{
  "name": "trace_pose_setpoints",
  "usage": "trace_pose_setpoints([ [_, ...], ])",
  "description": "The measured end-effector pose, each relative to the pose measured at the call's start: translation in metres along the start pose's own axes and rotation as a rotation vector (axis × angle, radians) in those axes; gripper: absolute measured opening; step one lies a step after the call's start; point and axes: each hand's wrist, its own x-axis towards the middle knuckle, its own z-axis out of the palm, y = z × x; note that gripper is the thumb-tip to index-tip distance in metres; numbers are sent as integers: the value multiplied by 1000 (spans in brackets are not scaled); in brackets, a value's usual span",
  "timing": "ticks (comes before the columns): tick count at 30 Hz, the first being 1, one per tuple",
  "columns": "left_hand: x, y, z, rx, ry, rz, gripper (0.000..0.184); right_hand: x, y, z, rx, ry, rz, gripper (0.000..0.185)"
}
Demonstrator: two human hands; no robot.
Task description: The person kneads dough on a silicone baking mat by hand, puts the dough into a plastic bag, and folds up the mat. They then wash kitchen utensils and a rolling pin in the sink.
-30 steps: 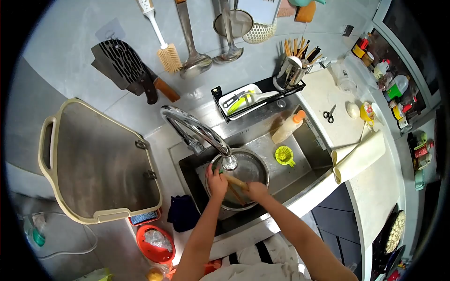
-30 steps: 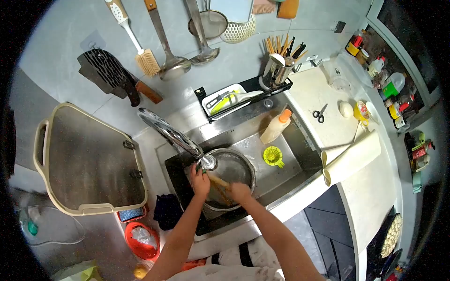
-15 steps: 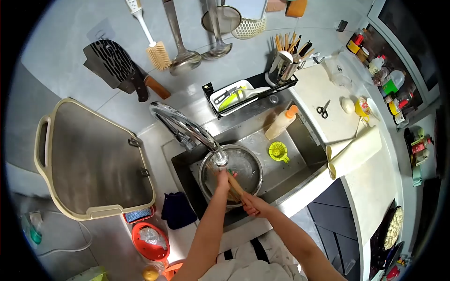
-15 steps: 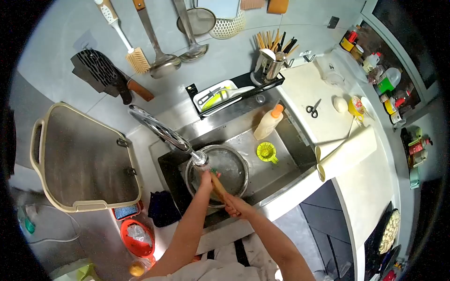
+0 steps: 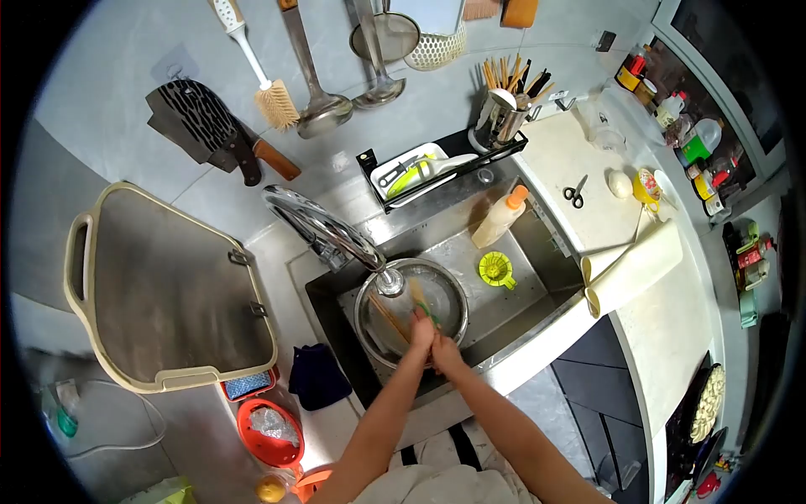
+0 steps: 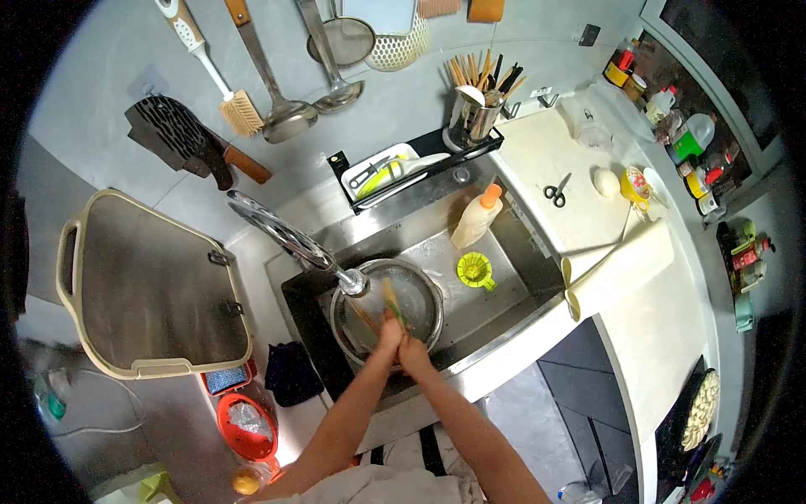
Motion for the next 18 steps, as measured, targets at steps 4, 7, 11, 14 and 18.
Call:
trace_pose_setpoints([
  [4, -63, 94, -74, -179, -335, -26, 46, 19, -2, -17, 428, -160, 162, 52],
  [7, -16, 79, -109, -76, -260, 135, 63, 28, -2, -24, 774, -276, 170, 46],
  [11, -41, 150, -145, -530, -148, 561, 69, 34, -17, -23, 1017, -378, 81, 39],
  [14, -44, 167, -154, -275, -200, 790, 53, 46, -24, -12, 1141, -339, 68, 34],
  [18, -67, 169, -146, -353, -220, 670, 41, 54, -41, -5, 1248, -260, 124, 32],
])
